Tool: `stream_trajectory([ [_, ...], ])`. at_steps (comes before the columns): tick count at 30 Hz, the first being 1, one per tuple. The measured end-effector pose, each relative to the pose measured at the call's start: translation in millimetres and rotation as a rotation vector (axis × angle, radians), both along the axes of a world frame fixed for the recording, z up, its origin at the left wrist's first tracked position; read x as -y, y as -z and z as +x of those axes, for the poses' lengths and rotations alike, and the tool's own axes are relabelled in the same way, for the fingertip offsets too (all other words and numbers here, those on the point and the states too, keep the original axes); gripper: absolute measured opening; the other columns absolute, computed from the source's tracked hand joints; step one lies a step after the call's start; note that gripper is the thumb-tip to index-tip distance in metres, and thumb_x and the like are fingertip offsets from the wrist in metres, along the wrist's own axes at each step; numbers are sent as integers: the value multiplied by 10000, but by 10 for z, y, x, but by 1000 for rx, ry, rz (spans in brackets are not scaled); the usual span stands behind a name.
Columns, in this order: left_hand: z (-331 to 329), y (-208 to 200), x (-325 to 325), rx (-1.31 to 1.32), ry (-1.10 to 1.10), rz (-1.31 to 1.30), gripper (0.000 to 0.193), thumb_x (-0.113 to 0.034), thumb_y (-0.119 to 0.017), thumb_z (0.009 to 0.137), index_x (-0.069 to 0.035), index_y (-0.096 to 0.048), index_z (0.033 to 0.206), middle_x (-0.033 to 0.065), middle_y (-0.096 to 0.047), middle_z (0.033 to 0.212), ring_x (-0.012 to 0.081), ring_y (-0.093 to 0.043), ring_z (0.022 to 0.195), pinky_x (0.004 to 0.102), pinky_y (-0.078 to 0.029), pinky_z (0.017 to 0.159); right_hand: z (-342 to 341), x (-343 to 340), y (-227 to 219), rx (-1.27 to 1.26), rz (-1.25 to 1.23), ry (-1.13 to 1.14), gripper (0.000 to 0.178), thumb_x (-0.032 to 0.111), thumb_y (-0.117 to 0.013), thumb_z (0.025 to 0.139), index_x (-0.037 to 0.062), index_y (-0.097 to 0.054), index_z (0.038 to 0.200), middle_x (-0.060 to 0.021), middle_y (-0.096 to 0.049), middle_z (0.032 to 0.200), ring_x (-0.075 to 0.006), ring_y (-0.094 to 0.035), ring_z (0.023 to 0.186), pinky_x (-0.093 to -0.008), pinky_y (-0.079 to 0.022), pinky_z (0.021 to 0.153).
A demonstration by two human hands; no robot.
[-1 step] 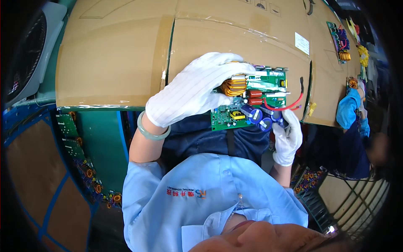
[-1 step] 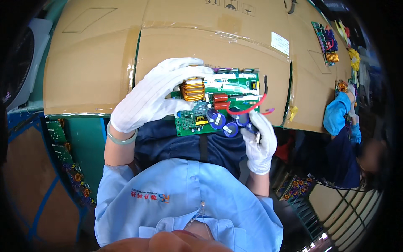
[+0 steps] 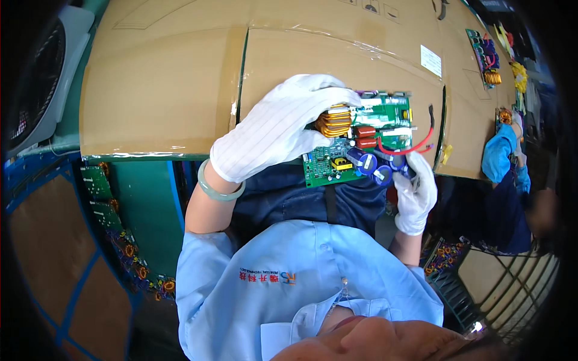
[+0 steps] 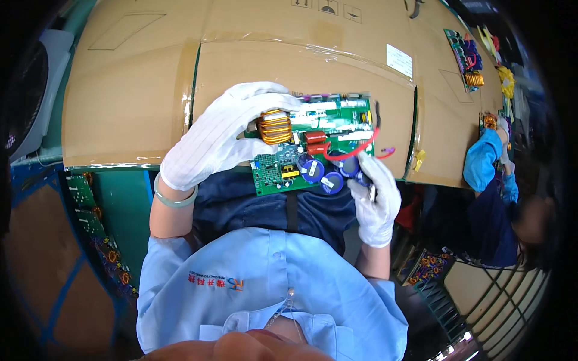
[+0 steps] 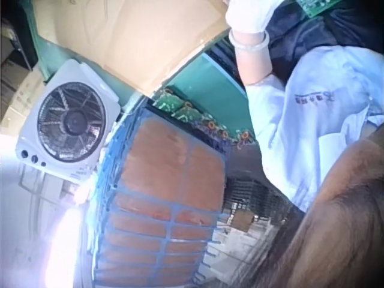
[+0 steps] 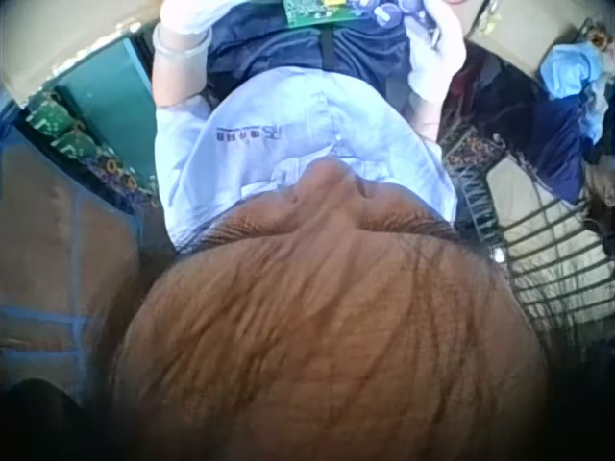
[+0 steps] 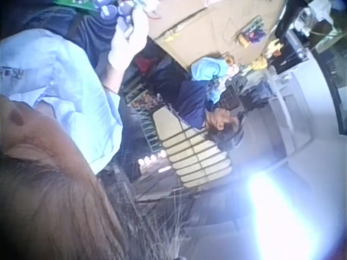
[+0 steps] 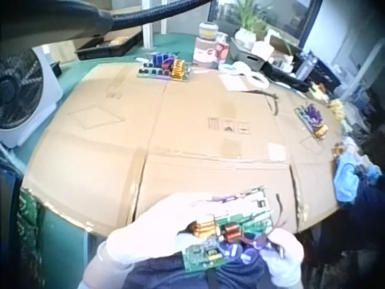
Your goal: The person assembles a green circuit board by hand, attaching a large copper coil and connecting red and black wires. They then use a small metal tool to scrape or clean the soldered joints on the back of the board.
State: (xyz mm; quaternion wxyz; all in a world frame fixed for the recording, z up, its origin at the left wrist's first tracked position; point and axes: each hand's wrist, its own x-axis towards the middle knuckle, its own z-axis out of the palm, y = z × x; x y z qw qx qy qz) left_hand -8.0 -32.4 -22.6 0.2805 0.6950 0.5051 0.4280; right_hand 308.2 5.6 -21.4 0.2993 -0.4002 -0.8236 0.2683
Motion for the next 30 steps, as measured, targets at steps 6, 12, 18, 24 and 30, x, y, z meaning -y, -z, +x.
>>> stream_trajectory([
  [6,14,-24,178,-171,-76,130,450,-353,-850,715,-80,-630,997,103,-654,989,338,-610,948,412,-483,860,-361,-686,-351,-18,8,-175,385,-52,-671,800,36,-701,1174,-142,-697,1197,-320,-635,1181,-402,-489,1026],
  [12,177,-26,366,-243,-383,250,598,-211,-947,601,-72,-565,1039,105,-640,962,317,-619,904,429,-499,821,-954,-1343,-383,-186,-342,-563,324,12,-531,970,19,-652,1270,-54,-633,1280,-134,-562,960,-255,-449,815],
  [18,231,110,311,-211,-534,199,694,-173,-965,559,-66,-555,1108,121,-615,1036,329,-600,979,416,-487,872,-1210,-1563,-175,-262,-440,-508,370,96,-658,945,15,-616,1304,-97,-634,1315,-172,-578,1226,-324,-459,1035],
  [24,198,226,395,-145,-572,214,722,-189,-970,555,-76,-541,1124,111,-614,1044,316,-603,971,424,-466,869,-1016,-1806,-62,165,108,-118,390,189,-748,894,40,-646,1239,-132,-679,1170,-256,-649,1097,-333,-506,953],
  [30,179,221,370,-152,-547,226,720,-254,-963,580,-83,-555,1148,105,-619,1052,314,-601,971,428,-461,863,-973,-1824,61,185,85,-122,431,283,-780,859,42,-668,1198,-165,-674,1195,-310,-641,1120,-384,-497,986],
])
